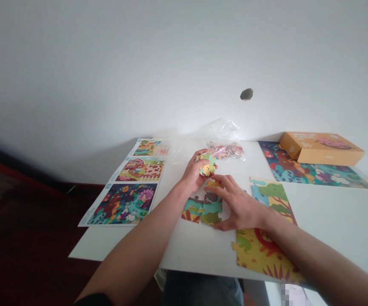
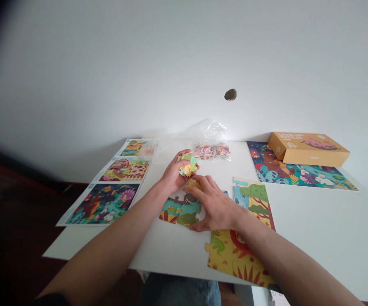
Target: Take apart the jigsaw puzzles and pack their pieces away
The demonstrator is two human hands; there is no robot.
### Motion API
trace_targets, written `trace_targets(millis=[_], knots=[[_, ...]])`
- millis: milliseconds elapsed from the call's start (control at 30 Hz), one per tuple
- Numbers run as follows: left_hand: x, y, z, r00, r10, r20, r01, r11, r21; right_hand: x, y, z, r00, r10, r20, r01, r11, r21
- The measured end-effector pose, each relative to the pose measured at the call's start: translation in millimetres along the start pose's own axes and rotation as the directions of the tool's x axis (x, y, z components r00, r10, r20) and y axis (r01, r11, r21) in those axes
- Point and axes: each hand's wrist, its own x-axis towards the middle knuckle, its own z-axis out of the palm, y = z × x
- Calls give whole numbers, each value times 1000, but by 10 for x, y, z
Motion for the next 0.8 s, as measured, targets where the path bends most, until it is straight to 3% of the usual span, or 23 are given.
trace_targets(millis=[267,567,800], knots=[[31,-48,-10,999,2,-33,-1,999,40,-11,34,-86,992,-12,-128,11,1000,-1],[-30,-44,28,997,-74,38,70,993,96,-15,134,-63,969,22,-246,-25,1000,-9],[-10,-71,2,997,-53,54,49,996,71,-43,207,4,944,192,-268,-135,967,215]])
